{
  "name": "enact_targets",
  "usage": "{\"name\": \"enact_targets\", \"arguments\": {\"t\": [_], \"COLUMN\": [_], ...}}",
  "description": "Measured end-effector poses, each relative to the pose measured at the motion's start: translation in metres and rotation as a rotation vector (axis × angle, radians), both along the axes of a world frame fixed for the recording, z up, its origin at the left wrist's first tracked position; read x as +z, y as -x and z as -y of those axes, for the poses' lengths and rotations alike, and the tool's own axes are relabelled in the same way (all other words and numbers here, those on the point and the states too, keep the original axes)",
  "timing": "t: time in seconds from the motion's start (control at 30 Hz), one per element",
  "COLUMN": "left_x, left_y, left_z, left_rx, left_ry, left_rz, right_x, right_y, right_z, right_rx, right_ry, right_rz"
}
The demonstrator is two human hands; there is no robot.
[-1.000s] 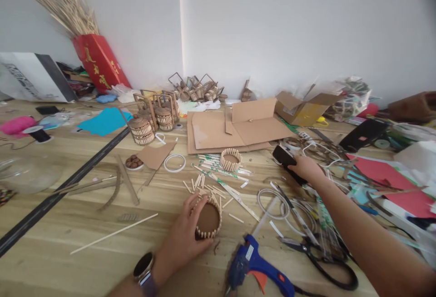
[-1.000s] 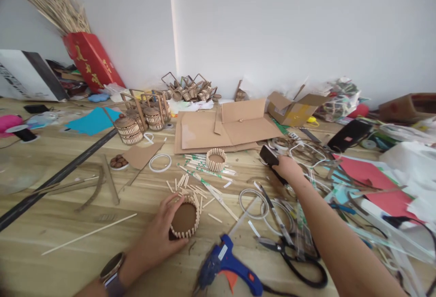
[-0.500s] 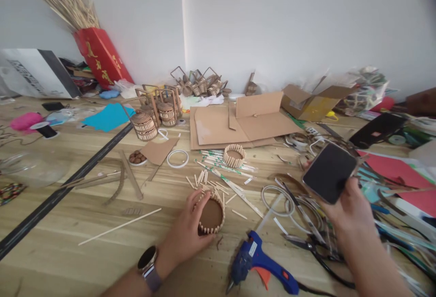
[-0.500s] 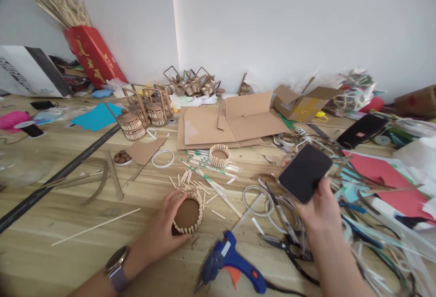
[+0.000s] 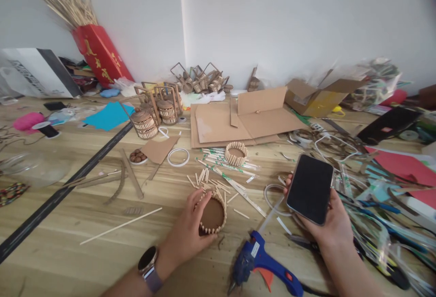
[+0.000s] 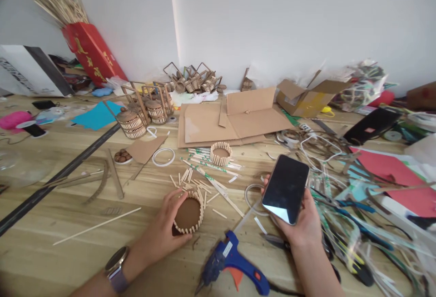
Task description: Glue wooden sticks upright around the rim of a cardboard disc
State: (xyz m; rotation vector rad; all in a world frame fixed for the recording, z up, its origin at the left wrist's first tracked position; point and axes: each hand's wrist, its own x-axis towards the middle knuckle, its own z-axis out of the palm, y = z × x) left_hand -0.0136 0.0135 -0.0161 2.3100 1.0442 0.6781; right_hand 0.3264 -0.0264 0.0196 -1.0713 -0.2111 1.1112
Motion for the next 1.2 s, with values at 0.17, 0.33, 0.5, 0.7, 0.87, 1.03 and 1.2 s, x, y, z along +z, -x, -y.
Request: {"name": "enact_targets", "arguments": {"t": [0.17,0.33,0.5,0.7,0.87,1.03,1.2], "left_x": [-0.003,-0.003,-0.004,-0.005,-0.004,-0.005,-0.006], "left_y": [0.001,0.002,0.001,0.002,0.001,0.002,0.002], "left_z": [0.0,0.0,0.0,-0.001,-0.001,0.0,0.0], "left_rx": [-0.001,0.001,0.004,0.006,-0.003,0.004,0.01], "left_ry": [-0.025,-0.037,-0.041,-0.039,-0.047,-0.035,-0.025], "left_rz": [-0.011,-0.005,0.001,0.002,0.01,0.013,0.016], "right_x": [0.013,0.017,0.015,0.011,0.01,0.013,0.016], "right_y": [0.009,0.015,0.016,0.016,0.015,0.014,-0.004], "right_z": [-0.001,-0.002,-0.001,-0.002,-0.002,-0.004,-0.013], "right_rx": [-0.067,-0.039,-0.016,-0.022,0.025,0.077,0.146], "right_ry": [0.024,0.017,0.017,-0.005,-0.03,-0.043,-0.033], "right_rz": [-0.228,-0.205,-0.168,-0.123,-0.124,-0.092,-0.045]}}
